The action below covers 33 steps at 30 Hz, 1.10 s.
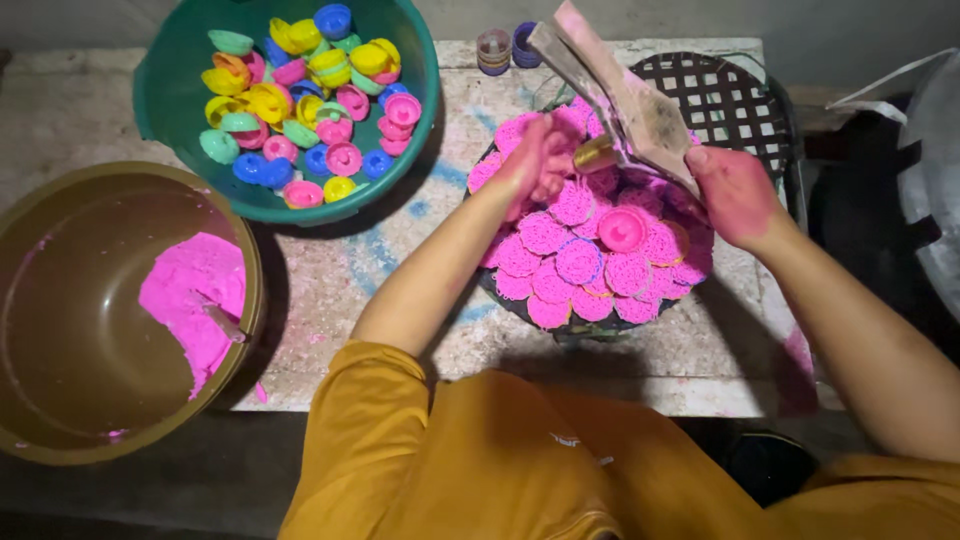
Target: The person scoops pink paste from a bowl using a wooden tool and presses it into small plastic molds arranged in a basket. They repeatedly fill the molds and place the filled molds into a steamer pot. The person handles the molds and paste continuously throughout the clip.
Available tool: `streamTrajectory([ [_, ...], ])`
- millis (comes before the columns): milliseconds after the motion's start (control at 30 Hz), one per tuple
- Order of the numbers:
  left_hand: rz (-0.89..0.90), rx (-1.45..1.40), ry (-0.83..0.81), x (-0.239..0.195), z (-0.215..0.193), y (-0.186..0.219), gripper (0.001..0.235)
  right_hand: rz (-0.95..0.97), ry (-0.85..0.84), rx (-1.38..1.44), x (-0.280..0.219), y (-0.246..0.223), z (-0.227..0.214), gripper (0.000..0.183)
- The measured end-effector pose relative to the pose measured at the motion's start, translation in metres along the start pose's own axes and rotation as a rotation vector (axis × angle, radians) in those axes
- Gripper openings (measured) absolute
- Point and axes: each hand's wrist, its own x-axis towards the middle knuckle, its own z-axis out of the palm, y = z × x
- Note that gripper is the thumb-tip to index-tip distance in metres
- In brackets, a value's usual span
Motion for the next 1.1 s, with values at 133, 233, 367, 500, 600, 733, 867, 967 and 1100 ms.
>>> streamTrajectory([
  [133, 0.56, 0.687, 0.216, -0.042, 0.01, -0.016, 0.062, -0.23, 0.164, 0.009, 0.003, 0.01, 0.003, 0.06],
  [233, 0.666, 1.183, 0.363, -0.102, 0.021, -0.025, 0.068, -0.118, 0.247, 0.114, -0.013, 0.018, 0.019, 0.065],
  [367, 0.577, 1.089, 0.616, -0.142, 0.046, -0.02, 0.029, -0.083, 0.325, 0.537, -0.058, 0.016, 0.05, 0.064],
  [500, 0.623, 1.154, 0.708, -0.145, 0.063, -0.005, 0.052, -0.08, 0.451, 0.836, -0.096, 0.005, 0.082, 0.063],
  [600, 0.625, 1.187, 0.704, -0.14, 0.067, -0.003, 0.055, -0.174, 0.441, 0.84, -0.117, 0.006, 0.091, 0.066],
  [733, 0.647, 1.228, 0.725, -0.133, 0.065, -0.01, 0.05, -0.184, 0.485, 0.748, -0.138, 0.019, 0.082, 0.067],
  [867, 0.654, 1.247, 0.739, -0.126, 0.06, -0.016, 0.04, -0.166, 0.557, 0.765, -0.149, 0.029, 0.078, 0.07],
  [967, 0.67, 1.26, 0.759, -0.123, 0.056, -0.019, 0.032, -0.15, 0.578, 0.788, -0.157, 0.034, 0.079, 0.073],
  [1100, 0.673, 1.248, 0.759, -0.119, 0.052, -0.021, 0.02, -0.138, 0.598, 0.752, -0.164, 0.038, 0.079, 0.078],
])
